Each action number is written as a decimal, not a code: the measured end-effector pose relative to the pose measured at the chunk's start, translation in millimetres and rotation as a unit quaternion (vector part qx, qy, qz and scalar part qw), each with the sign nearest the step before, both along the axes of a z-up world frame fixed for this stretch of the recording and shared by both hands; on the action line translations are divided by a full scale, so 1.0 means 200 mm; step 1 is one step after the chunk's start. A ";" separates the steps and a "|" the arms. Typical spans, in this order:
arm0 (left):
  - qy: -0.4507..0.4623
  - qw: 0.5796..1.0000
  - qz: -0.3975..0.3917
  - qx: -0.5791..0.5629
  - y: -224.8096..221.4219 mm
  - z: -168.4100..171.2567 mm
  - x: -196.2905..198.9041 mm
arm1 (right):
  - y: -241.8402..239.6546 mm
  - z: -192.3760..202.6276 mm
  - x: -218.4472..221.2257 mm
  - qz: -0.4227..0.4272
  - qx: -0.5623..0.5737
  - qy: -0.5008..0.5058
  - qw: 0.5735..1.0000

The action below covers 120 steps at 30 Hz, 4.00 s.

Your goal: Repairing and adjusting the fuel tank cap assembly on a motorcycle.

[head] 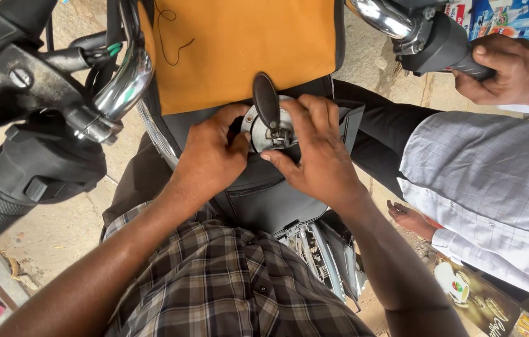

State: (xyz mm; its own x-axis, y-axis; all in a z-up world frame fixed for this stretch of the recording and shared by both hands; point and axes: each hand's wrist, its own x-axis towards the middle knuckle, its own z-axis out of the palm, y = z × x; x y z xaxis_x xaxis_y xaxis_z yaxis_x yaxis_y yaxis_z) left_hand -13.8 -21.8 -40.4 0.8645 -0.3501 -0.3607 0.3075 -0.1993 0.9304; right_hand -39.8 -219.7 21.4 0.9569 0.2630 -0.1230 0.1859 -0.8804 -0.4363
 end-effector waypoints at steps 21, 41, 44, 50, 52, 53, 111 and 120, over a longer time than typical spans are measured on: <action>0.054 0.985 -0.104 -0.130 0.05 -0.11 0.03 | -0.04 -0.02 -0.07 0.122 0.020 -0.075 0.990; -0.206 0.977 0.029 -0.056 -0.07 0.36 -0.09 | -0.01 0.23 -0.48 0.022 -0.022 -0.201 0.979; -0.153 0.985 0.036 -0.066 -0.09 0.32 -0.09 | -0.01 0.14 -0.60 0.025 -0.015 -0.264 0.964; 0.099 0.987 0.086 -0.097 -0.10 0.20 -0.09 | -0.02 -0.01 -0.74 -0.033 -0.008 -0.264 0.964; 0.079 0.991 0.065 -0.086 -0.08 0.22 -0.08 | -0.04 0.01 -0.72 -0.029 0.001 -0.263 0.964; 0.059 0.995 0.044 -0.073 -0.07 0.24 -0.08 | -0.05 0.02 -0.71 -0.026 0.011 -0.262 0.965; -0.147 0.919 -0.189 0.313 -0.07 0.19 0.02 | -0.24 -0.09 0.29 -0.210 0.016 0.391 0.896; -0.075 0.884 -0.284 0.364 -0.14 0.16 0.10 | -0.27 -0.15 0.25 -0.099 0.073 0.246 0.962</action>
